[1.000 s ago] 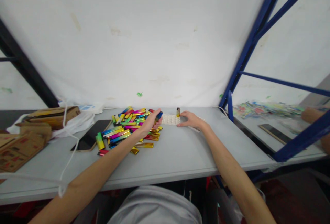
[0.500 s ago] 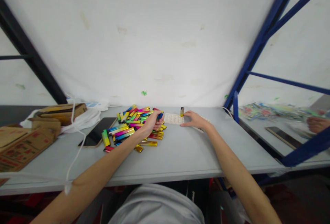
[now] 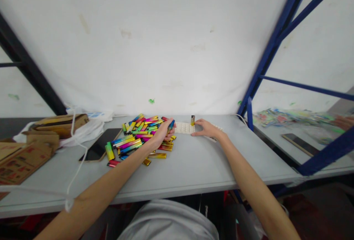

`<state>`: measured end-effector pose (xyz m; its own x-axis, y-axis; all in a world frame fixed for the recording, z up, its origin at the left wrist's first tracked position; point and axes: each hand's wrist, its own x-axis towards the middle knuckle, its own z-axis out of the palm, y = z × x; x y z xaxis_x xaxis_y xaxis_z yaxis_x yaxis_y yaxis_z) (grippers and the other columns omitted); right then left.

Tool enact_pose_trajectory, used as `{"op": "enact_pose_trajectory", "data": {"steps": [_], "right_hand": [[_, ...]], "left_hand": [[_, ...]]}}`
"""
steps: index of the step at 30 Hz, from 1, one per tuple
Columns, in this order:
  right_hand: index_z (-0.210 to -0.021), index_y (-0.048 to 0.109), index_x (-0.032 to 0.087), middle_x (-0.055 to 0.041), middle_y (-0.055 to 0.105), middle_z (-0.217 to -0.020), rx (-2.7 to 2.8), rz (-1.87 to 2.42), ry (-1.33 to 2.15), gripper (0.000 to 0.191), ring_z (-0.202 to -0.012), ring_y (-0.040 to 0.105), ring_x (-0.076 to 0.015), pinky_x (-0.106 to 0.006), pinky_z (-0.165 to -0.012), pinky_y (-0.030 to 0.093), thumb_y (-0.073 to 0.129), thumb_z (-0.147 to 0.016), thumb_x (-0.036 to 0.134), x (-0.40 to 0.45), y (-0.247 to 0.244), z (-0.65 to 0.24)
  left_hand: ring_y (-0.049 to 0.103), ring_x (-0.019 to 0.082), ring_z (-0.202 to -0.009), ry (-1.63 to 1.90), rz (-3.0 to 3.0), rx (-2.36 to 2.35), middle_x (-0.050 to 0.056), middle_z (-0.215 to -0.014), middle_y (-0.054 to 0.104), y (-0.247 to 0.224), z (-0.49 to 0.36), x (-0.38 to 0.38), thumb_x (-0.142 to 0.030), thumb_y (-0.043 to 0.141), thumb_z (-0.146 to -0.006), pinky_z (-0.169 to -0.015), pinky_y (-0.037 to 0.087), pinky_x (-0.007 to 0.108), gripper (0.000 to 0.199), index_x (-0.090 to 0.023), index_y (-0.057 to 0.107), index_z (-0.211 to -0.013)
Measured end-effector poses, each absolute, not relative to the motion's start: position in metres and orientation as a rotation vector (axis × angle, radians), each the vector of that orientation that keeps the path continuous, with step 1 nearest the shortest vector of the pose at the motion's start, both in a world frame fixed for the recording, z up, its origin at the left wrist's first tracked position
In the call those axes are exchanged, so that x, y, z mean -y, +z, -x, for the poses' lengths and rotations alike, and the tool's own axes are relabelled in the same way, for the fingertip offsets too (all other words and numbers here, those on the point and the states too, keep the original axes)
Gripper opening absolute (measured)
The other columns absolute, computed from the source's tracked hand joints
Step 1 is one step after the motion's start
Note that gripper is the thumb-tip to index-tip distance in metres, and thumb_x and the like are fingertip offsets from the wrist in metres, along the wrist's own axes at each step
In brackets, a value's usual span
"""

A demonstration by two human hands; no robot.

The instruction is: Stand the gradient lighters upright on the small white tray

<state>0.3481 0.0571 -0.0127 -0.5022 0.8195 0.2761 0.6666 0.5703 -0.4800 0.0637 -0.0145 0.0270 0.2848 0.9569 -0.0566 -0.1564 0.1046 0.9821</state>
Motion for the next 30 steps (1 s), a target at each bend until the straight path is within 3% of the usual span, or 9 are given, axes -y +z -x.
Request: {"op": "enact_pose_trajectory", "data": {"steps": [5,8,10,13,15,23,30], "right_hand": [[-0.127,0.077,0.020,-0.0138,0.070,-0.133,2.346,1.195,0.436,0.065,-0.123,0.066,-0.0348,-0.047,-0.113,0.049,0.091,-0.074,0.056,-0.056,-0.011,-0.347],[-0.129,0.076,0.019,-0.0147,0.069,-0.135,2.339,1.209,0.449,0.067,-0.124,0.065,-0.0349,-0.047,-0.113,0.049,0.090,-0.075,0.056,-0.056,-0.011,-0.348],[-0.131,0.075,0.019,-0.0145,0.068,-0.135,2.337,1.206,0.460,0.067,-0.123,0.066,-0.0342,-0.047,-0.114,0.048,0.089,-0.076,0.057,-0.056,-0.012,-0.348],[-0.131,0.075,0.022,-0.0122,0.069,-0.133,2.337,1.172,0.461,0.065,-0.123,0.066,-0.0337,-0.047,-0.114,0.048,0.088,-0.077,0.057,-0.058,-0.014,-0.348],[-0.130,0.076,0.023,-0.0116,0.070,-0.132,2.338,1.157,0.453,0.065,-0.124,0.065,-0.0337,-0.047,-0.114,0.048,0.089,-0.076,0.056,-0.059,-0.015,-0.348],[-0.126,0.077,0.021,-0.0113,0.071,-0.128,2.350,1.169,0.419,0.062,-0.120,0.066,-0.0333,-0.045,-0.112,0.050,0.089,-0.076,0.056,-0.054,-0.009,-0.346],[-0.125,0.077,0.020,-0.0115,0.071,-0.128,2.345,1.188,0.422,0.064,-0.120,0.066,-0.0334,-0.045,-0.112,0.050,0.091,-0.074,0.056,-0.055,-0.008,-0.345]], "left_hand": [[0.050,0.010,-0.047,1.064,-1.311,-0.821,-0.005,-0.071,0.059,0.025,-0.081,0.003,-0.054,0.072,-0.086,-0.038,0.038,0.019,0.039,-0.024,0.052,-0.098],[0.065,0.015,-0.066,1.086,-1.496,-0.805,0.001,-0.084,0.067,0.027,-0.093,-0.011,-0.053,0.078,-0.083,-0.054,0.055,0.026,0.039,-0.020,0.060,-0.095],[0.069,0.019,-0.079,1.116,-1.648,-0.828,0.004,-0.088,0.072,0.031,-0.100,-0.022,-0.050,0.078,-0.084,-0.069,0.060,0.030,0.035,-0.018,0.068,-0.094],[0.073,0.024,-0.095,1.116,-1.938,-0.858,0.008,-0.100,0.080,0.039,-0.107,-0.040,-0.041,0.078,-0.084,-0.090,0.059,0.036,0.026,-0.018,0.078,-0.097],[0.074,0.026,-0.097,1.099,-2.068,-0.891,0.008,-0.103,0.082,0.041,-0.109,-0.050,-0.035,0.078,-0.083,-0.095,0.057,0.037,0.022,-0.019,0.081,-0.097],[0.072,0.025,-0.093,1.036,-2.315,-0.953,0.010,-0.105,0.079,0.030,-0.111,-0.072,-0.026,0.070,-0.087,-0.089,0.057,0.035,0.019,-0.020,0.080,-0.101],[0.068,0.025,-0.090,0.859,-2.559,-0.921,0.009,-0.095,0.075,0.040,-0.116,-0.075,-0.023,0.066,-0.089,-0.092,0.052,0.035,0.016,-0.021,0.080,-0.097]]}}
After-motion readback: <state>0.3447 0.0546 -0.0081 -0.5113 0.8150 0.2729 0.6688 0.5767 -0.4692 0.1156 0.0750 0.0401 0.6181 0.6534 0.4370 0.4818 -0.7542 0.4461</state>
